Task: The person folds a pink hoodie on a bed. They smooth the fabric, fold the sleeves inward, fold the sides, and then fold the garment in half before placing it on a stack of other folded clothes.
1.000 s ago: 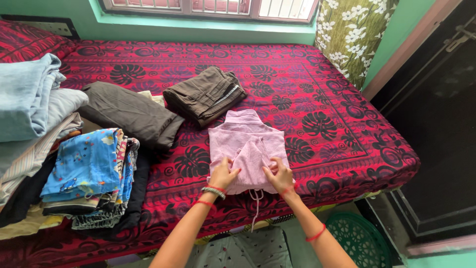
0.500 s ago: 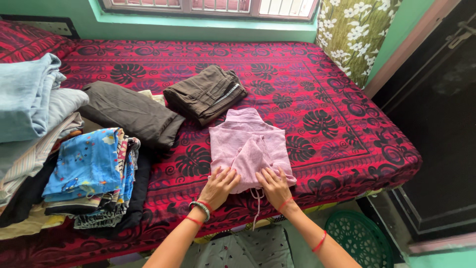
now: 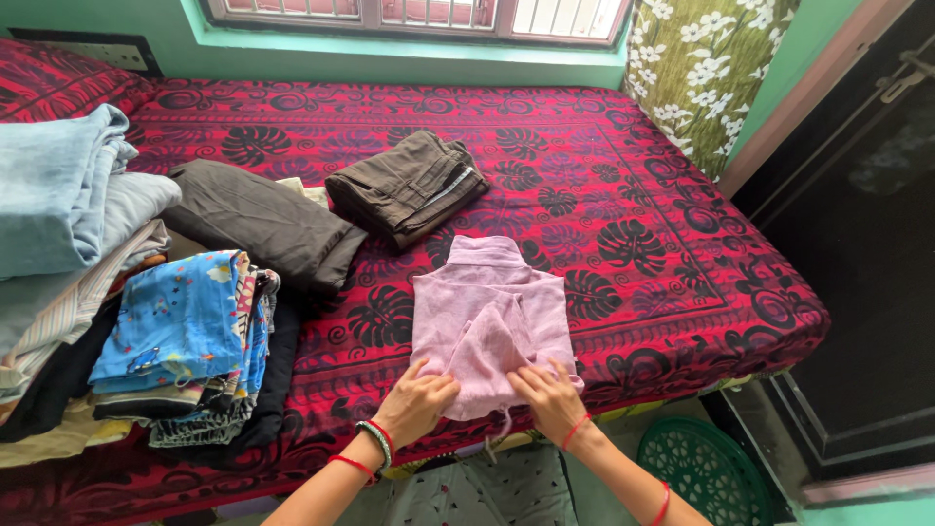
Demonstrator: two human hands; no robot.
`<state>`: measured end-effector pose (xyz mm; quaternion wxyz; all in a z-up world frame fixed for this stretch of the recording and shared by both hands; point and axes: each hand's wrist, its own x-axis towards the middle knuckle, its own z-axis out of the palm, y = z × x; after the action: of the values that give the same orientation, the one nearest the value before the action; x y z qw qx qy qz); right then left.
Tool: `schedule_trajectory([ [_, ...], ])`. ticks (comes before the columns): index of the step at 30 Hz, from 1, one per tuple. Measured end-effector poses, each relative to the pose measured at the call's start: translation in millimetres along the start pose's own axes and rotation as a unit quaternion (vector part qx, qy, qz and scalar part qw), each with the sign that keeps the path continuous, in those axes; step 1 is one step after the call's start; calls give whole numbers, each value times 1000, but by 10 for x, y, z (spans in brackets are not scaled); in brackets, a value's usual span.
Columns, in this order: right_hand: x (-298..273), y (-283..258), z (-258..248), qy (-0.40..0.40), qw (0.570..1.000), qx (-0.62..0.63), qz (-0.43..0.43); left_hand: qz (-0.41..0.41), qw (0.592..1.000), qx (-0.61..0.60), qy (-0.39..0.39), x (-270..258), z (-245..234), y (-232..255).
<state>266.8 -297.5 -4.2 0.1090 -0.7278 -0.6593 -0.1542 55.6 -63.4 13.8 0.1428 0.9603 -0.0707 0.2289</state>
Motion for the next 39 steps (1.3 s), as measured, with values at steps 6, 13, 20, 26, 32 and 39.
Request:
schedule_trajectory([
  [6,-27,286,-205,5,989,142,46,-161,978,-131,29,80,-47,-132],
  [13,745,1134,-254,89,923,293,234,-259,871,-385,160,691,57,-869],
  [20,1441,2074,336,63,818,490,295,-410,805,-378,204,1362,269,-1744],
  [26,1793,2654,889,69,776,529,336,-446,778,-361,255,1721,564,-2331],
  [32,2006,2702,973,79,842,367,388,-444,809,-272,272,1960,745,-2586],
  [39,1876,2240,508,67,968,195,144,-299,941,30,157,1926,606,-2119],
])
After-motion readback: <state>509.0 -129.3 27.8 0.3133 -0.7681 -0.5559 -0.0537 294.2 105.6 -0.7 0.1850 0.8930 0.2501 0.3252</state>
